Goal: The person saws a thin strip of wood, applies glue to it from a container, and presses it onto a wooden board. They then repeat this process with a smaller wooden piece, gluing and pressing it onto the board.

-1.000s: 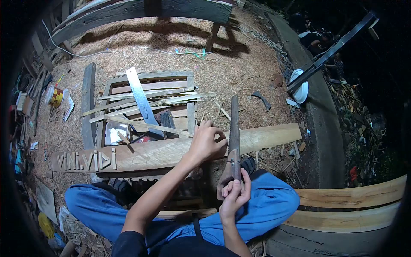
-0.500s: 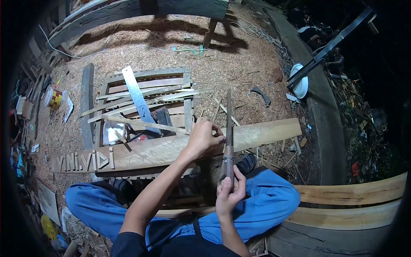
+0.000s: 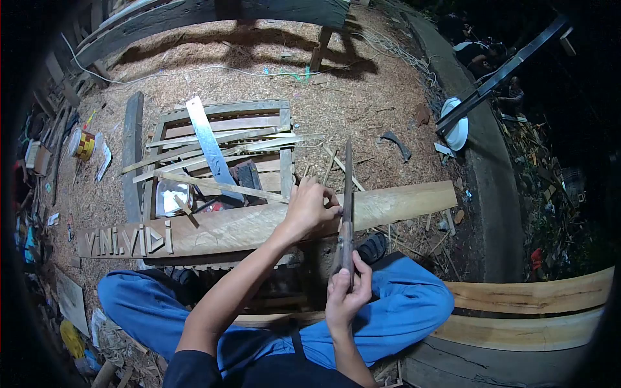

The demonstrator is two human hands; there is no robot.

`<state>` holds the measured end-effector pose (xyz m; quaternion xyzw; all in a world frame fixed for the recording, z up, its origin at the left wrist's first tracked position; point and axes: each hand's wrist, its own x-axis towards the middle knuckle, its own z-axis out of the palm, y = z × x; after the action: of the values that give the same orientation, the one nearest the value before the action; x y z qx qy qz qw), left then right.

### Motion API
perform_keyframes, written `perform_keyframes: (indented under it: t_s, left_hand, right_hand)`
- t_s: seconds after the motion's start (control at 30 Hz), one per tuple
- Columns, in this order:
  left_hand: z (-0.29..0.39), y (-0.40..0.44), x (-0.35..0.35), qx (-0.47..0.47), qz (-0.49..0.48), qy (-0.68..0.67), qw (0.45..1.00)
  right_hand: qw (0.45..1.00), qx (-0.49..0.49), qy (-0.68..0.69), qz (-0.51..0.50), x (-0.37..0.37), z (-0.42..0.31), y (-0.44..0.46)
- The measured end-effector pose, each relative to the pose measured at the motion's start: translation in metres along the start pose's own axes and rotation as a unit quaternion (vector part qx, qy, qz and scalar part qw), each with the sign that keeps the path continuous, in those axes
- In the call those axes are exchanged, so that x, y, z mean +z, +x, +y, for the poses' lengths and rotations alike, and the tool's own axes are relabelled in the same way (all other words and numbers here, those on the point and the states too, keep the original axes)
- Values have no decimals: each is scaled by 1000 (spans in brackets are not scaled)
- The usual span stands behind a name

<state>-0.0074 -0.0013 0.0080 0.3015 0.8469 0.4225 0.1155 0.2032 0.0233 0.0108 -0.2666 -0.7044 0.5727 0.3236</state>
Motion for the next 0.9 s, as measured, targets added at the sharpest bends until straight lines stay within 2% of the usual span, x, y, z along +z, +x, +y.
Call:
perform_keyframes:
  t_s: [0.33,0.63,0.7,0.77,0.83,0.9]
  left_hand:
    - [1,-5,1,17,8,8,1000]
    - [0,-4,0,24,23,0,999]
    - [-4,-4,6,36,28,5,999]
    - [4,-8,3,11,-7,5,1000]
    - [5,-8,0,22,19,12,1000]
    - [3,-7,-1,25,11,17,999]
  right_hand:
    - [998,62,-15,5,5,-14,-7]
    - [999,20,-33,12,6,-12,-23]
    - [998,60,-25,-1,3,-16,-16]
    - [999,35,-37,14,9,-14,-2]
    - [998,53,-36,-2,8,-25,-12]
    - [997,16,-73,13,2,-18,-23]
